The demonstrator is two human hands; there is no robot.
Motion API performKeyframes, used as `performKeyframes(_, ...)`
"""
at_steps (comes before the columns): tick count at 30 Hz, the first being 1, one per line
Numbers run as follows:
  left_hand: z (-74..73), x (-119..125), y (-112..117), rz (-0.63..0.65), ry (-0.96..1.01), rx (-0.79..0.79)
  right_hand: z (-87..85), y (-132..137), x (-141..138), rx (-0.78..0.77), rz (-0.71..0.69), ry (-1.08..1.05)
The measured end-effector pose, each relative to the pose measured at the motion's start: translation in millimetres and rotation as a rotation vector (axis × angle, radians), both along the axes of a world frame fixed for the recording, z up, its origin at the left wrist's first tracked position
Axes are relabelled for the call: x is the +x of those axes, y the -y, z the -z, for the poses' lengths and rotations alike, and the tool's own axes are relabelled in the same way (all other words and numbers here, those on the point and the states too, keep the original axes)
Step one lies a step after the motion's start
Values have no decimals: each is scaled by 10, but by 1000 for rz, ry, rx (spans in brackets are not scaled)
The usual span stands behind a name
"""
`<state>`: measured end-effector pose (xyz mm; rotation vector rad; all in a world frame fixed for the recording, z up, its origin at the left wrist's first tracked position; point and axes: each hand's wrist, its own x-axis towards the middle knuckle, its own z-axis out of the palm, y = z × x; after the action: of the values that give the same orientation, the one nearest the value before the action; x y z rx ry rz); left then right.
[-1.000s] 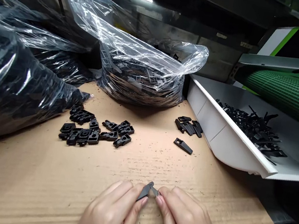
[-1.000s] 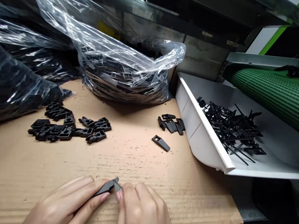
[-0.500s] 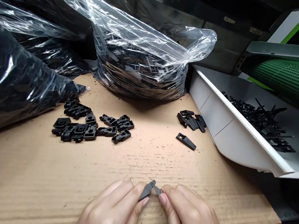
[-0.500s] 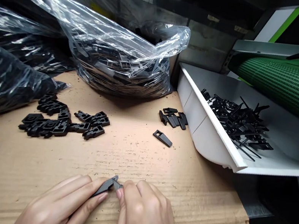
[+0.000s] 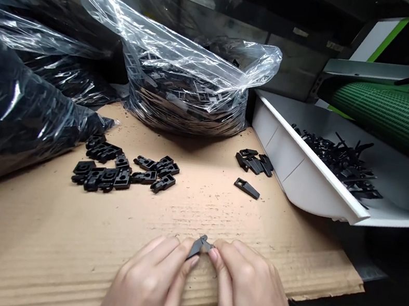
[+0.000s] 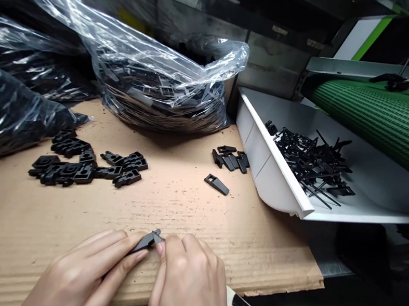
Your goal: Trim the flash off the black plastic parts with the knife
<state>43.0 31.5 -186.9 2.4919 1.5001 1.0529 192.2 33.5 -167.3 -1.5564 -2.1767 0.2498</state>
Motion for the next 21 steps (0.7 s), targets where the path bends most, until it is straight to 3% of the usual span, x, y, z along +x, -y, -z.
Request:
performKeyframes(6,6,-6,7,19,13,-19,-17,-39,-35,-8,73,61)
performKeyframes(11,16,-5,21,29,50,-44,-76,-128,7,-133,112,93)
performKeyframes(17,-45,-45,14,143,217,-103,-171,-38,191,-297,-22,-301)
performKeyframes(21,-76,-88,9,190,235,-138,-234,11,269,-372,-27,-507)
